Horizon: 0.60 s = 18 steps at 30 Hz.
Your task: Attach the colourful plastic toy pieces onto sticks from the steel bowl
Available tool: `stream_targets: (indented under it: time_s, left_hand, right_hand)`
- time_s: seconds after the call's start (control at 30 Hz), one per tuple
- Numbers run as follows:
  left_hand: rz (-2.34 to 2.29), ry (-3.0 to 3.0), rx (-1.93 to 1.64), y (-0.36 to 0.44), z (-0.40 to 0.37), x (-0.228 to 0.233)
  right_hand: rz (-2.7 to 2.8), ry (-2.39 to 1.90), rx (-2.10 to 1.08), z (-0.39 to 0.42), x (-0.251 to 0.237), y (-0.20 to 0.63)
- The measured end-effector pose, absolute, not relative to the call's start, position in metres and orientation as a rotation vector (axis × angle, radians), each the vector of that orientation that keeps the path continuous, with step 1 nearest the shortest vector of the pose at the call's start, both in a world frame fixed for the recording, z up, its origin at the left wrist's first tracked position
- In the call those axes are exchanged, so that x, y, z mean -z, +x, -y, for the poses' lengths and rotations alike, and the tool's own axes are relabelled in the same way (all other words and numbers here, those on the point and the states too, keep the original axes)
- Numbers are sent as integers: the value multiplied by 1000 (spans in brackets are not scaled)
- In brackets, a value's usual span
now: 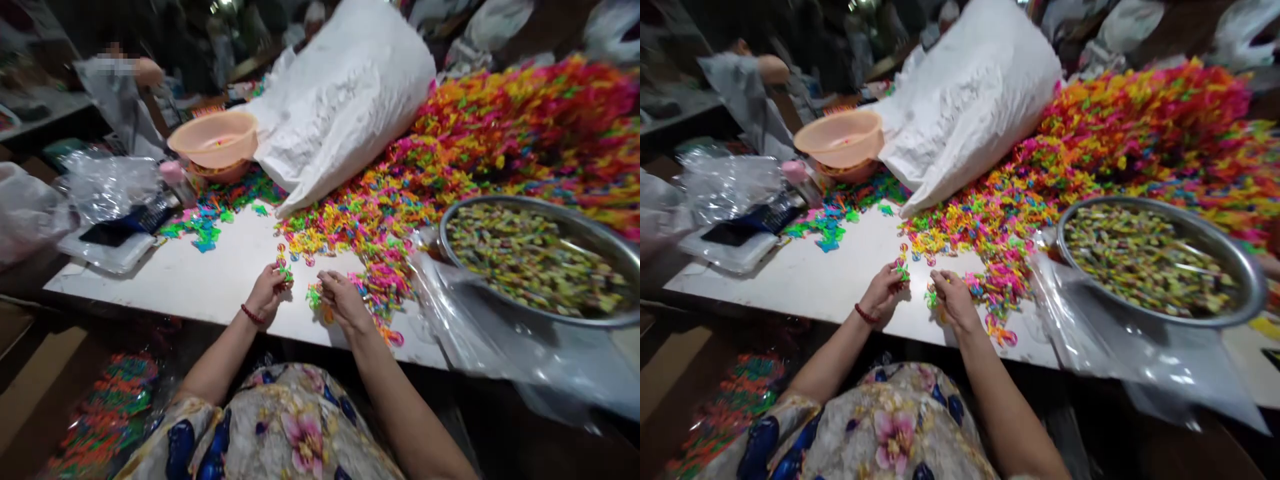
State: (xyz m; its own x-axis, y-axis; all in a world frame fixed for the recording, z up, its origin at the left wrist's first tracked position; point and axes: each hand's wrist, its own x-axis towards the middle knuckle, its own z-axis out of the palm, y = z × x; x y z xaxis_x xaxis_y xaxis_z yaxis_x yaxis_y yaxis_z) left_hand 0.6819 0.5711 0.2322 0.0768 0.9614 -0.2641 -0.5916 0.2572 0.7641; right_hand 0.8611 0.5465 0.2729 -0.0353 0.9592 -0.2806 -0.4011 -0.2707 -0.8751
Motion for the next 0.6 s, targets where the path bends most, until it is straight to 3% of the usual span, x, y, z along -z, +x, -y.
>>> stream_targets:
  time_s: [0.6]
  left_hand:
    - [-857,512,-1047,703,-543,-243]
  right_hand:
    - [758,-1216,-1507,-516,-241,871]
